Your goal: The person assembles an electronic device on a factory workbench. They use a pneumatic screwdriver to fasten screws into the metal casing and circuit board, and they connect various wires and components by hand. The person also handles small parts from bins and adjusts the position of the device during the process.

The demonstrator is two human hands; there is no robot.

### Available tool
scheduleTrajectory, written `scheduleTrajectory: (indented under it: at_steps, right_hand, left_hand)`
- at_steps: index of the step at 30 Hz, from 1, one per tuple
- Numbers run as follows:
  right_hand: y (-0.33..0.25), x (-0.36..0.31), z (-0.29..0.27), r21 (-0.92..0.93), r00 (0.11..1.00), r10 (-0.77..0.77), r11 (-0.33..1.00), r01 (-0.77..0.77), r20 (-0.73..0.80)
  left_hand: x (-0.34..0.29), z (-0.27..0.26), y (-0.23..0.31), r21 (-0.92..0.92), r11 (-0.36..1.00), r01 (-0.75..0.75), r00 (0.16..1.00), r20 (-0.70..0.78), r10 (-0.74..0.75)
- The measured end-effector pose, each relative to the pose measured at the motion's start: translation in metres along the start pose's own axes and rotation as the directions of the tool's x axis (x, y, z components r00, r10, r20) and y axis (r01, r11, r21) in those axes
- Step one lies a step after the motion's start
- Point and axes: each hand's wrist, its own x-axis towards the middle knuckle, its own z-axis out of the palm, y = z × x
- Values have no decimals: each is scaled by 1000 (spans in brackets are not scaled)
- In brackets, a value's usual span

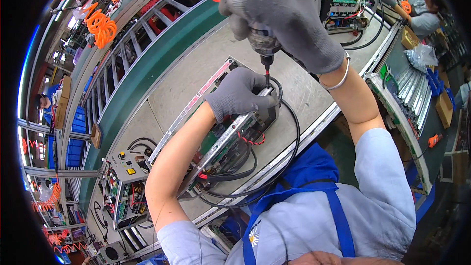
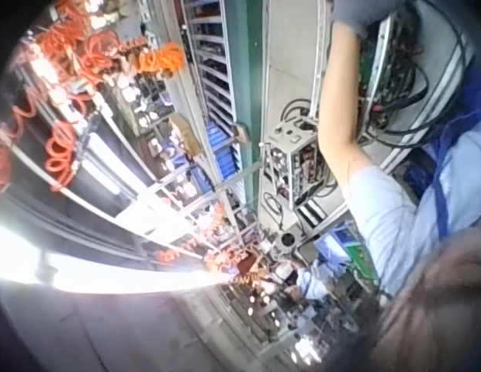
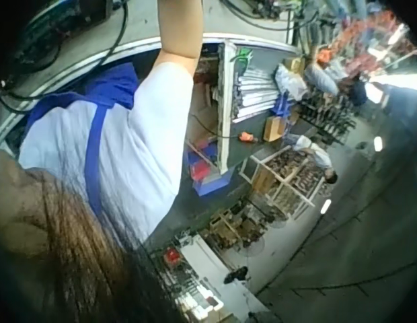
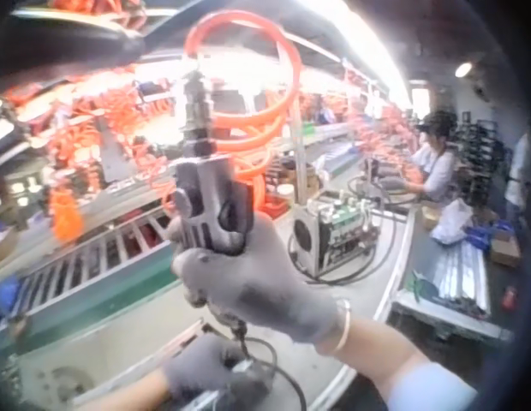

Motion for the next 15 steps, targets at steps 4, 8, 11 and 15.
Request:
scheduleTrajectory:
  at_steps: [4, 8, 11, 15]
  right_hand:
    - [6, 5, 9, -25, 996, -53, 998, 54, 66]
    - [1, 8, 8, -68, 1000, 5, 998, -3, 23]
    - [7, 8, 1, 82, 991, -90, 993, 82, 95]
    - [2, 9, 1, 27, 995, 1, 1000, -4, 101]
  left_hand:
    - [-5, -1, 5, 132, 991, 33, 999, -30, -30]
    - [-12, -2, 15, 325, 944, 59, 994, -110, -24]
    - [-27, -2, 33, 401, 915, 55, 990, -143, 3]
    - [-48, 14, 21, 504, 863, 41, 971, -223, 84]
